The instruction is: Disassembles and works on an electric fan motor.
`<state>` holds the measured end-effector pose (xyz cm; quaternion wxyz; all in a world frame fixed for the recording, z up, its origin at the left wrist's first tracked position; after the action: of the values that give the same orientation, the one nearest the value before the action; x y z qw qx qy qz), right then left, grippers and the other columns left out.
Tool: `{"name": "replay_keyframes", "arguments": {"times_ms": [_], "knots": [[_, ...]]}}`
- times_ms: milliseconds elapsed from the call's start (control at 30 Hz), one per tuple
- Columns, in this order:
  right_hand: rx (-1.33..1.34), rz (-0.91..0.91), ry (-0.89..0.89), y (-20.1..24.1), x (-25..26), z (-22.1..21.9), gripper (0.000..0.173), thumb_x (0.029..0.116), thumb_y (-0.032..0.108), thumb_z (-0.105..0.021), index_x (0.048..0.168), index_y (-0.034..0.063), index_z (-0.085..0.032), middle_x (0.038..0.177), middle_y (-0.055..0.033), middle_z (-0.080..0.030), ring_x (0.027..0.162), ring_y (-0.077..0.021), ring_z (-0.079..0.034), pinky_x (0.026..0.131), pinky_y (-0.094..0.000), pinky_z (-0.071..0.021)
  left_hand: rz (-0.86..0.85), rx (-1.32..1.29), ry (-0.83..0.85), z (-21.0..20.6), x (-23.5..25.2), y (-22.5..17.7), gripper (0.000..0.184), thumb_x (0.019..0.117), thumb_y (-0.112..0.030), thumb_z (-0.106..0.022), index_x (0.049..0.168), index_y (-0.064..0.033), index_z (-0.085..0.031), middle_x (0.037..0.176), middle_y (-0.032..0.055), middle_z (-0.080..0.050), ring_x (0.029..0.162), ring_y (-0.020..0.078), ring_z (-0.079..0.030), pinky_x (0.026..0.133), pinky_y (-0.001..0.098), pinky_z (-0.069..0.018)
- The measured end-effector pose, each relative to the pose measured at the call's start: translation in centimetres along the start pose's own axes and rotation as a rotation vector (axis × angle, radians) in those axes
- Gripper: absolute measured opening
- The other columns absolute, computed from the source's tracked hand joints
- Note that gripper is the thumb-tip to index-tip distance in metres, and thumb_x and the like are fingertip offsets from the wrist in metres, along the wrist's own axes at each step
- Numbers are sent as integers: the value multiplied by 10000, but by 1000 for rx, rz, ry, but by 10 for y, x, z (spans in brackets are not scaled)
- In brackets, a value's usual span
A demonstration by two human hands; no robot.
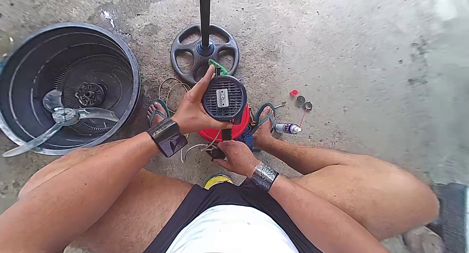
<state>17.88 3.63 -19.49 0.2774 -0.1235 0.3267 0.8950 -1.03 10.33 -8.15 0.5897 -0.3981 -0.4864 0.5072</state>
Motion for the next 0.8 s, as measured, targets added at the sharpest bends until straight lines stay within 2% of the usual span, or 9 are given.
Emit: {"name": "replay_keyframes", "arguments": {"times_ms": [133, 233, 333, 400, 500, 567, 633, 700, 800], "knots": [[2, 15, 25, 1, -2, -10, 455, 992, 418, -596, 1345, 132, -610, 1211, -118, -698, 1115, -313, -672, 911, -499, -546, 5, -63, 100, 3, -9, 5, 1419, 503, -239, -1027, 1620, -82, -165, 1537, 93, -474, 1379, 174, -510, 1138, 351, -480], [73, -10, 210, -8, -4, -8, 544, 991, 363, -629, 1496, 197, -517, 1263, -146, -674, 1155, -342, -654, 967, -543, -519, 5, -80, 89, 7, -11, 0, 1417, 510, -227, -1027, 1623, -88, -162, 1527, 99, -487, 1372, 187, -522, 1128, 366, -497], [55, -146, 455, -50, -7, 34, 418, 959, 375, -695, 1322, 171, -662, 1197, -162, -704, 1109, -390, -673, 921, -677, -513, 30, 57, 90, 8, -11, -10, 1397, 509, -335, -1022, 1620, -117, -204, 1506, 56, -505, 1336, 132, -542, 1101, 338, -514], [22, -287, 357, -104, -1, 74, 275, 946, 294, -709, 1151, 113, -738, 1086, -163, -726, 1035, -385, -690, 896, -690, -516, -11, 226, 131, 5, -11, -16, 1343, 528, -455, -988, 1602, -96, -266, 1502, 46, -504, 1333, 127, -538, 1084, 364, -521], [-27, -523, 81, -201, 16, 115, 308, 946, 212, -718, 1224, 79, -713, 1096, -196, -727, 1031, -414, -693, 903, -682, -519, -47, 366, 176, 0, -5, -21, 1294, 528, -530, -952, 1587, -121, -331, 1528, 43, -471, 1336, 141, -530, 1061, 399, -521], [-34, -659, 18, -246, 18, 102, 331, 923, 224, -735, 1197, 38, -716, 1112, -244, -714, 1074, -462, -668, 908, -706, -498, -38, 357, 182, -3, -7, -20, 1287, 529, -544, -948, 1586, -136, -339, 1530, 32, -462, 1333, 125, -525, 1065, 384, -514], [-98, -752, 49, -260, 31, 80, 440, 906, 353, -750, 1221, 50, -705, 1288, -231, -659, 1277, -440, -570, 1008, -703, -436, -26, 342, 159, 4, -6, -15, 1299, 526, -571, -945, 1591, -149, -333, 1536, 22, -456, 1341, 114, -518, 1068, 381, -517], [-173, -765, 82, -256, 39, 48, 615, 889, 485, -725, 1318, 47, -670, 1581, -205, -424, 1517, -399, -291, 1157, -680, -281, -5, 317, 133, 9, -9, -9, 1305, 522, -606, -937, 1594, -173, -332, 1537, 18, -460, 1341, 115, -520, 1065, 387, -521], [-256, -774, 110, -257, 47, 1, 684, 902, 563, -645, 1349, 46, -644, 1682, -208, -226, 1570, -418, -110, 1207, -701, -92, 26, 286, 123, 15, -8, -4, 1296, 525, -624, -934, 1596, -223, -324, 1518, -16, -468, 1347, 110, -509, 1085, 382, -510]]}}
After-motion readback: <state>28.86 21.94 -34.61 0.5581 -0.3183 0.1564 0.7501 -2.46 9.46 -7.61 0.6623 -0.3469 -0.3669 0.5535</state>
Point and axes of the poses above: each hand's wrist, its own x-axis towards the middle knuckle, its own z-axis out of the back of the hand, y = z × x, the point moved 6 cm from there along x, towards the middle knuckle
